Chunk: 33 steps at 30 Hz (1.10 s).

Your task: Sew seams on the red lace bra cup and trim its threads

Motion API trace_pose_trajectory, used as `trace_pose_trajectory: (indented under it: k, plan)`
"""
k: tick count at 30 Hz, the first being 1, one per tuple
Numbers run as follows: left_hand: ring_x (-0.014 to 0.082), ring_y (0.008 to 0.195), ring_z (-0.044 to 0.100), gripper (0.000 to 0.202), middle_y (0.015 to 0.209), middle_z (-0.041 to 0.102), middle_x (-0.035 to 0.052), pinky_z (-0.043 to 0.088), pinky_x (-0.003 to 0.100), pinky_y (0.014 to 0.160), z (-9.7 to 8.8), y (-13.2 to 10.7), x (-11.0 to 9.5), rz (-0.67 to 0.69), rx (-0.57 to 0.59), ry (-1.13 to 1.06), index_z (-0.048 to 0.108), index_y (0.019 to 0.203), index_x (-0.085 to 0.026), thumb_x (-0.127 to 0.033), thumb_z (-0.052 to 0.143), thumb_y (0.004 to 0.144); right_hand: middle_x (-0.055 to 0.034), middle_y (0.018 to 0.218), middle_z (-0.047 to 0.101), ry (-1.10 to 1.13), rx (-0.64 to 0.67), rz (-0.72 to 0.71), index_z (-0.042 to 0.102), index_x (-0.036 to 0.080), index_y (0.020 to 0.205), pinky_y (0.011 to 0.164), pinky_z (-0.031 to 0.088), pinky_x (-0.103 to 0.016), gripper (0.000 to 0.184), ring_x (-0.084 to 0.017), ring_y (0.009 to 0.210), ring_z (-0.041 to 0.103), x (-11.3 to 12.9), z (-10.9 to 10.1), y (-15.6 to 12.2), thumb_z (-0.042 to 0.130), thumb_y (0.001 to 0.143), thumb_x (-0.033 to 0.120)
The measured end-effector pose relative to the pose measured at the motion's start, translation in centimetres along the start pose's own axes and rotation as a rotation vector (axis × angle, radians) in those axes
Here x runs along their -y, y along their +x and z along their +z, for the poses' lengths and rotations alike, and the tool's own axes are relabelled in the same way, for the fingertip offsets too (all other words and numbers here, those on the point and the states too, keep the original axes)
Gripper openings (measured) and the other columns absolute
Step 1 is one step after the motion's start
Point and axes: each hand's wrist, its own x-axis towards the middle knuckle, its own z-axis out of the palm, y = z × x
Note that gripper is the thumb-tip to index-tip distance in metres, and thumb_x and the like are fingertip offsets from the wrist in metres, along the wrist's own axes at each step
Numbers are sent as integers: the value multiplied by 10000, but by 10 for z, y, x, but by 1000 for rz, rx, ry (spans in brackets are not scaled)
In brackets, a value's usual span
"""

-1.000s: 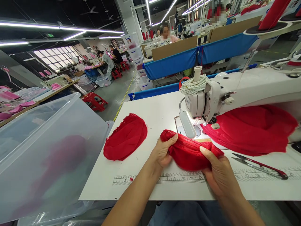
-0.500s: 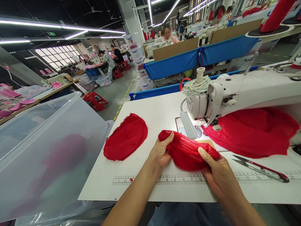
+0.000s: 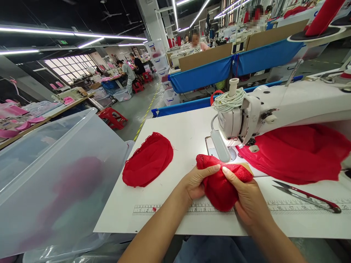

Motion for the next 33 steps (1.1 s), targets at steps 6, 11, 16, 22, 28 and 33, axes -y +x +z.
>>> trace_pose_trajectory:
  k: [6,11,16,22,28,33]
  plan:
    - [173,730,684,342,787,724,74,536,298,853,-1,1,-1,69,-166,-63,686,788,-95,-205,909,553,36,697,707,-3,6,37,702,248,755,717,558,-266,221,-175,707,670,4,-5,-2,820,646,401]
    - [169,752,681,371,800,726,68,529,286,853,0,0,-1,106,-156,-53,695,792,-102,-225,925,527,25,687,700,-11,48,35,648,238,717,713,556,-306,308,-208,749,671,5,-6,-2,847,597,440]
    - [173,760,685,328,809,732,68,540,281,807,0,0,3,179,-148,-57,704,793,-109,-226,908,565,24,713,714,-49,17,-34,652,215,713,677,566,-301,386,-193,708,668,4,4,-2,916,470,355]
    - [160,677,672,236,748,721,59,554,273,724,2,1,-1,265,-299,-156,693,764,-96,-152,866,613,-7,731,725,-79,-6,-38,719,205,808,664,569,-330,357,-213,713,668,-5,-7,-5,886,550,386]
    - [165,689,681,158,753,725,73,560,271,707,0,1,-5,253,-320,-150,693,772,-87,-125,815,679,-2,720,692,-142,56,-4,716,204,777,655,526,-289,329,-161,672,595,-4,-20,-11,866,593,432]
    - [159,692,679,283,771,731,57,558,276,766,-1,3,-1,318,-224,-77,707,807,-113,-237,879,620,43,525,500,-284,219,109,633,176,609,445,339,-204,365,-75,489,380,6,-22,-7,825,639,485]
